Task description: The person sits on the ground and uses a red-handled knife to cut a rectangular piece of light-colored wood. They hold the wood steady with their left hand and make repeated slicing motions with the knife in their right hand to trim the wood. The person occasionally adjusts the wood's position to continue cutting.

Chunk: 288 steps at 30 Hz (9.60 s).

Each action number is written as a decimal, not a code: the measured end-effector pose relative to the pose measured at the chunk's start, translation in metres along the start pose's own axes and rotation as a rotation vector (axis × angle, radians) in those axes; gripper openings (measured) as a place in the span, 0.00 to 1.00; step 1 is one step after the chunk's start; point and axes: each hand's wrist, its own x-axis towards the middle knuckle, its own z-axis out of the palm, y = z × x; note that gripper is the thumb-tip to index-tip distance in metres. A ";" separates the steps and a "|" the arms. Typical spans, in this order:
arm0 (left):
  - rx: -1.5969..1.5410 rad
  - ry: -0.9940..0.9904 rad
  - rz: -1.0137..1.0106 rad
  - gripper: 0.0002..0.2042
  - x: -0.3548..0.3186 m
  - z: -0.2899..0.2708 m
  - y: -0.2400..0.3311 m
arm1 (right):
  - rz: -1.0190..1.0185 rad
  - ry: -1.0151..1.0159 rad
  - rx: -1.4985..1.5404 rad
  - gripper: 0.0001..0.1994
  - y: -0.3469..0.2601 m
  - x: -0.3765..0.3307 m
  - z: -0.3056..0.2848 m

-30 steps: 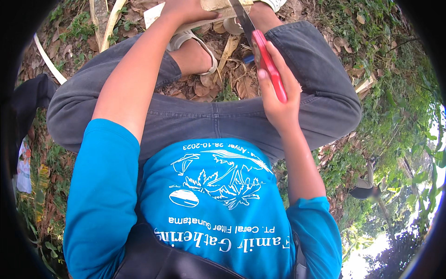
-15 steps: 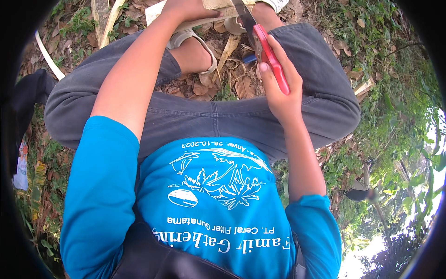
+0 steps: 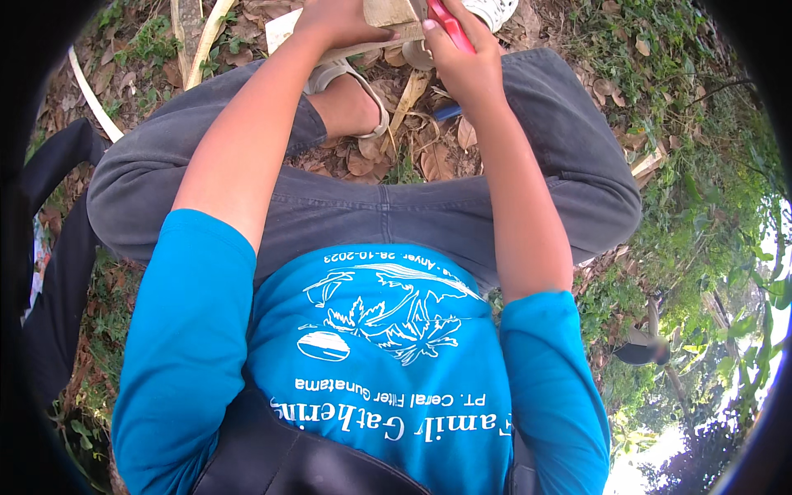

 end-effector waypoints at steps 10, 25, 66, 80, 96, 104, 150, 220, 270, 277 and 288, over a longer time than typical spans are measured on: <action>-0.019 0.061 -0.001 0.49 -0.003 0.009 -0.007 | 0.280 0.108 -0.259 0.25 -0.102 -0.132 -0.025; -0.038 0.079 0.009 0.48 -0.001 0.011 -0.011 | 0.073 0.087 -0.331 0.24 -0.067 -0.097 -0.012; -0.049 0.080 0.002 0.46 -0.004 0.005 -0.008 | 0.256 0.070 -0.318 0.24 -0.089 -0.118 -0.022; 0.101 0.159 0.017 0.53 0.002 0.033 -0.007 | 0.077 0.262 0.109 0.22 -0.041 -0.010 -0.002; 0.130 0.300 -0.017 0.54 -0.032 0.022 -0.010 | -0.062 0.365 0.336 0.23 -0.199 -0.135 -0.058; 0.036 0.305 -0.109 0.54 -0.060 -0.030 0.008 | -0.343 0.361 0.264 0.21 -0.245 -0.159 -0.043; -2.484 0.079 -0.062 0.29 0.107 0.019 0.030 | 0.057 0.105 -0.091 0.20 -0.255 -0.032 -0.188; -2.257 -0.357 -0.182 0.24 0.231 0.124 0.173 | 0.244 0.738 0.169 0.08 -0.207 -0.127 -0.320; -0.034 -0.373 0.222 0.45 0.043 0.077 0.111 | -0.270 0.434 0.318 0.24 -0.275 -0.032 -0.185; 0.096 -0.165 0.158 0.48 0.106 -0.001 0.086 | -0.321 0.414 0.283 0.24 -0.266 -0.028 -0.180; 0.216 -0.058 0.158 0.41 0.127 0.047 0.000 | 0.004 0.268 -0.069 0.18 -0.234 -0.011 -0.189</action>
